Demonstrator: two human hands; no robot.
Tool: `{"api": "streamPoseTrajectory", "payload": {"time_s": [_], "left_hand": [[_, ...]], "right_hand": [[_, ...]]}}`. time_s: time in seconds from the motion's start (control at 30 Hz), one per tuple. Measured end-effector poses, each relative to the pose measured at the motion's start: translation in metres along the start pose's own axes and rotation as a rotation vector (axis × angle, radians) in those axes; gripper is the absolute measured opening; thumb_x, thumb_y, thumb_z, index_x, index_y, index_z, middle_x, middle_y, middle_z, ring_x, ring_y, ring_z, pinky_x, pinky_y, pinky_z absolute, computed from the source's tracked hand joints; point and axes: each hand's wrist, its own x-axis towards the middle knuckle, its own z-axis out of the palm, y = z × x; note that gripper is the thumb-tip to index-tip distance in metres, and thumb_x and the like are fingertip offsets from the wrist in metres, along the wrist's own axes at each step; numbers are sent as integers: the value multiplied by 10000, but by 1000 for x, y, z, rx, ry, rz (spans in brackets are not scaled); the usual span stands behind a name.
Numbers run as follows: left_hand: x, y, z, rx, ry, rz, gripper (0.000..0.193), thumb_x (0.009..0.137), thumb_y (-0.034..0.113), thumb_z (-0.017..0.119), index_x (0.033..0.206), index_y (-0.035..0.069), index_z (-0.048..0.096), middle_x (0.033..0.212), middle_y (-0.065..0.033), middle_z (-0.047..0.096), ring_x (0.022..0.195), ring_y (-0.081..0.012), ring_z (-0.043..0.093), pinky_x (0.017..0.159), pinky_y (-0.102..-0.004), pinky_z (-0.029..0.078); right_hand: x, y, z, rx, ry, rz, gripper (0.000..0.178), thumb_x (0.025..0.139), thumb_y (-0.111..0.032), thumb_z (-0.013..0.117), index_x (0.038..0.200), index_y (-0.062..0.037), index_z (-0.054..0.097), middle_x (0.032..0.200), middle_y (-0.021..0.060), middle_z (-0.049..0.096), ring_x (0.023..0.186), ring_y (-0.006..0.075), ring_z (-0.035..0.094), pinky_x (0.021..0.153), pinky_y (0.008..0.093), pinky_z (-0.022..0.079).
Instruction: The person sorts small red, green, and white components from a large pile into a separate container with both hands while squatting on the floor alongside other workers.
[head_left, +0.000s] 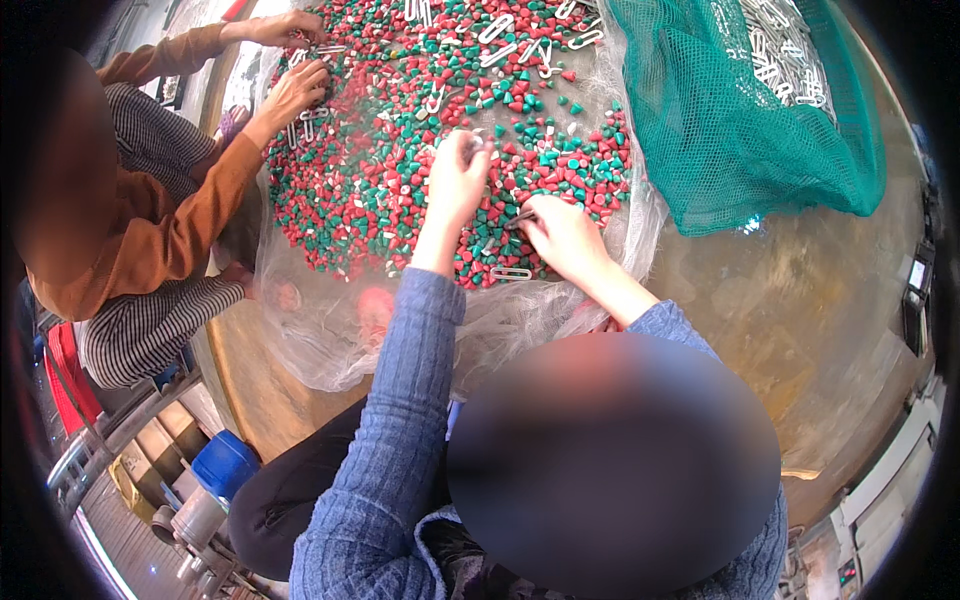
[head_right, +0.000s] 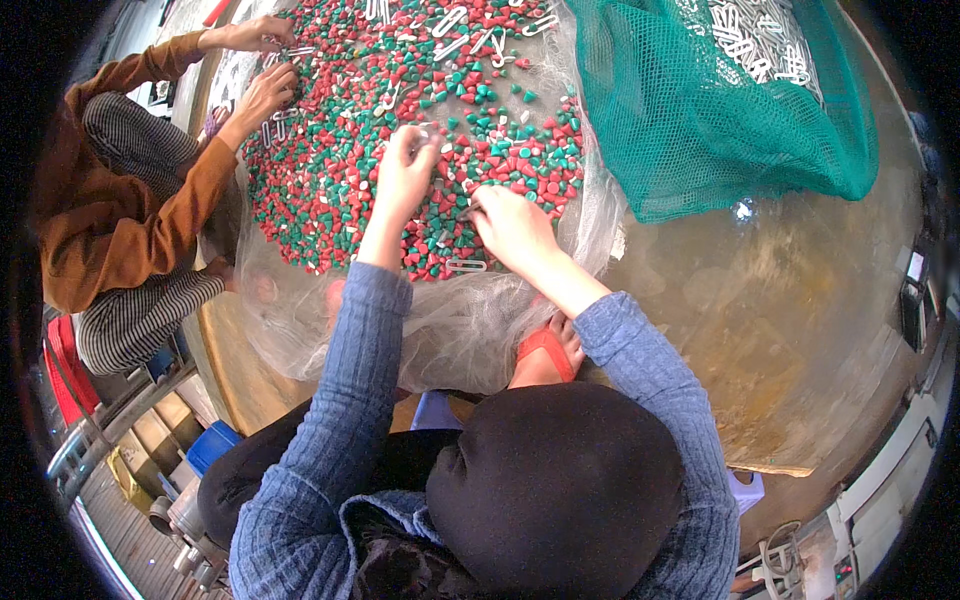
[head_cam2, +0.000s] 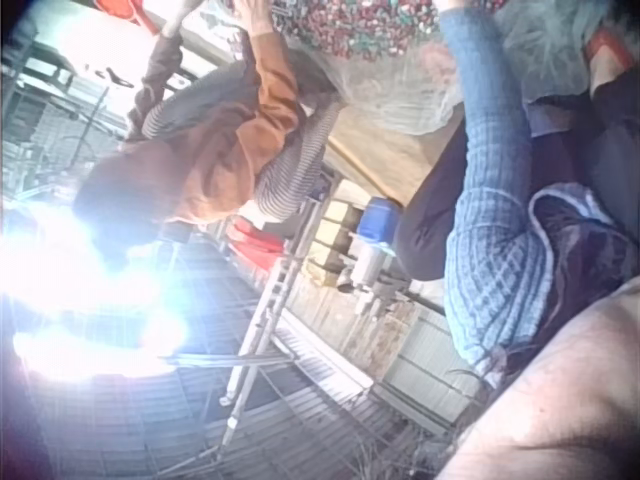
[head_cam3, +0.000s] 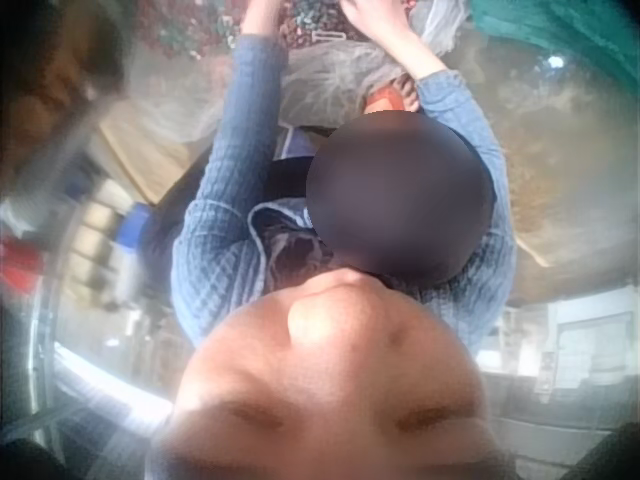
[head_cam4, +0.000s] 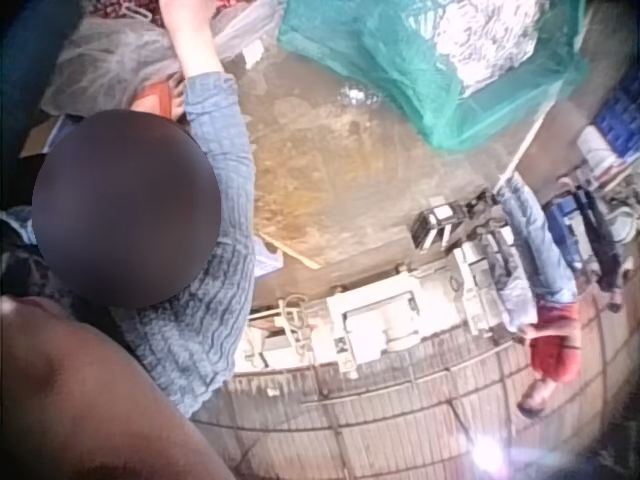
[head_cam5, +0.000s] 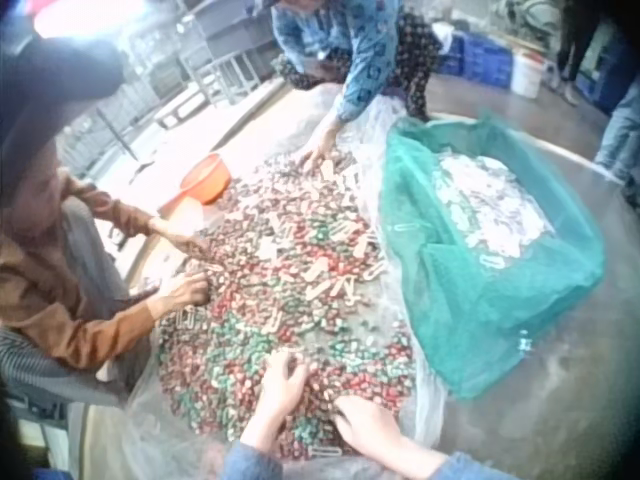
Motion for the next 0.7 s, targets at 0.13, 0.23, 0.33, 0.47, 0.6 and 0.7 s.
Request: {"api": "streamPoseTrajectory", "payload": {"time_s": [0.13, 0.23, 0.33, 0.47, 0.6, 0.7], "left_hand": [[-12, 10, -28, -414, -188, -253, 190, 904, 199, 500, 1018, 49, 472, 818, -100, 580, 768, -194, 575, 692, -343, 458], [-25, 26, -27, -160, -185, -154, 185, 900, 180, 486, 1047, 68, 492, 823, -122, 598, 781, -214, 609, 671, -337, 458], [-32, 42, -19, 289, -346, -115, 338, 809, 288, 652, 1064, 108, 523, 781, -100, 623, 739, -240, 629, 637, -357, 477], [-42, 33, 4, 514, -290, 5, 467, 678, 297, 763, 1058, 120, 558, 753, -66, 631, 718, -254, 632, 625, -360, 483], [-36, 34, 4, 317, -393, -27, 342, 747, 259, 714, 1004, 71, 589, 749, -67, 626, 708, -196, 614, 621, -331, 464], [-28, 34, -13, -246, -510, -196, 237, 850, 222, 620, 928, -2, 608, 743, -7, 601, 702, -74, 521, 636, -267, 419]], "right_hand": [[14, 8, -28, 113, 84, 294, 154, 790, -175, 645, 802, -35, 582, 764, 107, 585, 686, 222, 595, 623, 343, 457], [24, 33, -42, 121, 390, 137, 165, 743, -133, 696, 770, -29, 571, 728, 64, 552, 656, 144, 570, 578, 273, 463], [25, 31, -47, 441, 444, 109, 148, 759, -53, 665, 791, -8, 527, 791, 42, 557, 718, 112, 597, 627, 239, 490], [25, 21, -51, 806, 271, 200, 119, 824, 9, 533, 930, -10, 483, 878, 86, 576, 780, 156, 639, 702, 279, 523], [21, 17, -57, 1045, 114, 267, 176, 853, 32, 437, 1015, -9, 493, 920, 103, 587, 800, 186, 641, 773, 301, 527], [24, 18, -52, 1132, 14, 331, 229, 858, 17, 427, 1075, 0, 498, 981, 105, 596, 858, 198, 634, 822, 310, 513]]}}
